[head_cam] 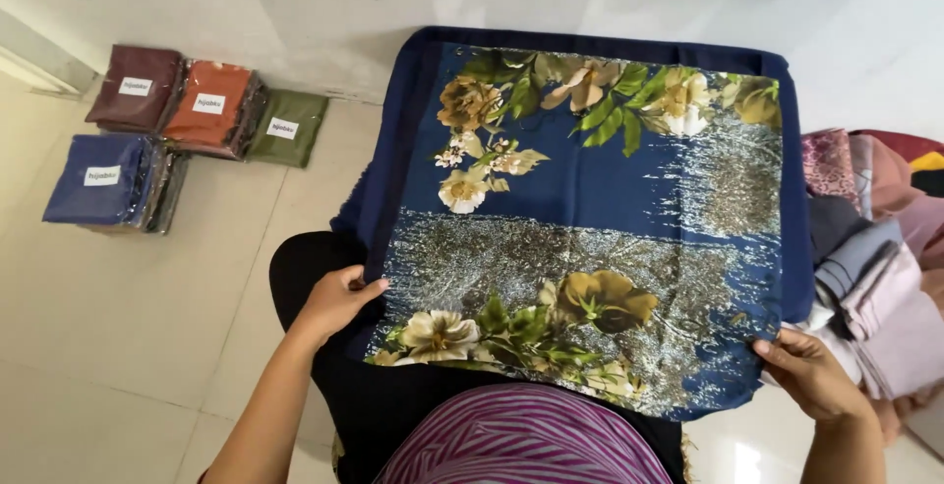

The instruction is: Cleaning a floral hijab using a lint roller and then folding it neatly.

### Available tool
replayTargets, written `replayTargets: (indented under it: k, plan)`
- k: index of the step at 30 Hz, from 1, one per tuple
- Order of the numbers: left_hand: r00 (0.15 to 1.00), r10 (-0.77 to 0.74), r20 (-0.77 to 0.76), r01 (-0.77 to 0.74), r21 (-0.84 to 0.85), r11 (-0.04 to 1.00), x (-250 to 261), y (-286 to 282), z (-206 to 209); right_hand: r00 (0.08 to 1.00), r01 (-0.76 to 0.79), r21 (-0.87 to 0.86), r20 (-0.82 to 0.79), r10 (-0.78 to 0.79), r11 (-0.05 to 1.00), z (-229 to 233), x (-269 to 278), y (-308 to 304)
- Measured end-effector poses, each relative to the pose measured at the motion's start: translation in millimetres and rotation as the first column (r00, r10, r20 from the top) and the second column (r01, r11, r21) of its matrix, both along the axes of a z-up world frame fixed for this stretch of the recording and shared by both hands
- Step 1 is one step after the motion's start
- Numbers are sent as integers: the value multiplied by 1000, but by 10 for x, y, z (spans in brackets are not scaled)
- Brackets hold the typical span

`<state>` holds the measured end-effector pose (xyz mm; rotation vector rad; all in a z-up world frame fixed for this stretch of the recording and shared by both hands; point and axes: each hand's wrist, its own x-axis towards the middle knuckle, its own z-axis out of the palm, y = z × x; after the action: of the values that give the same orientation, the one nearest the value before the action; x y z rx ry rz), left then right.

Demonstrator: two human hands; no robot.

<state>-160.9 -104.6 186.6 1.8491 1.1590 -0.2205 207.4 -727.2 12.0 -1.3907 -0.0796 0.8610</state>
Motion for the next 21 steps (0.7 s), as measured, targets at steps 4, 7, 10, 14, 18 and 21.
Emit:
replayTargets:
  k: [4,7,10,14,18,21]
  plan:
    - [998,11,56,-10,-28,1000,-130,68,14,998,-32,-18,49,33,999,190,-56,10]
    - [981,-10,196,23,-68,997,-211,215,-66,987,-31,-50,159,38,998,460,-22,-7]
    - [899,-4,438,51,-95,994,-206,424,-108,954,-14,-44,300,27,999,843,93,4]
    - [750,75,657,-46,-61,997,105,683,212,824,131,28,552,-124,991,1859,196,498]
    - [560,310,769,-44,-346,937,811,1024,669,841,179,148,490,-229,973,2616,590,1101]
    - [463,336,820,-50,-355,934,1422,1153,967,802,251,256,485,-349,933,2905,918,1632]
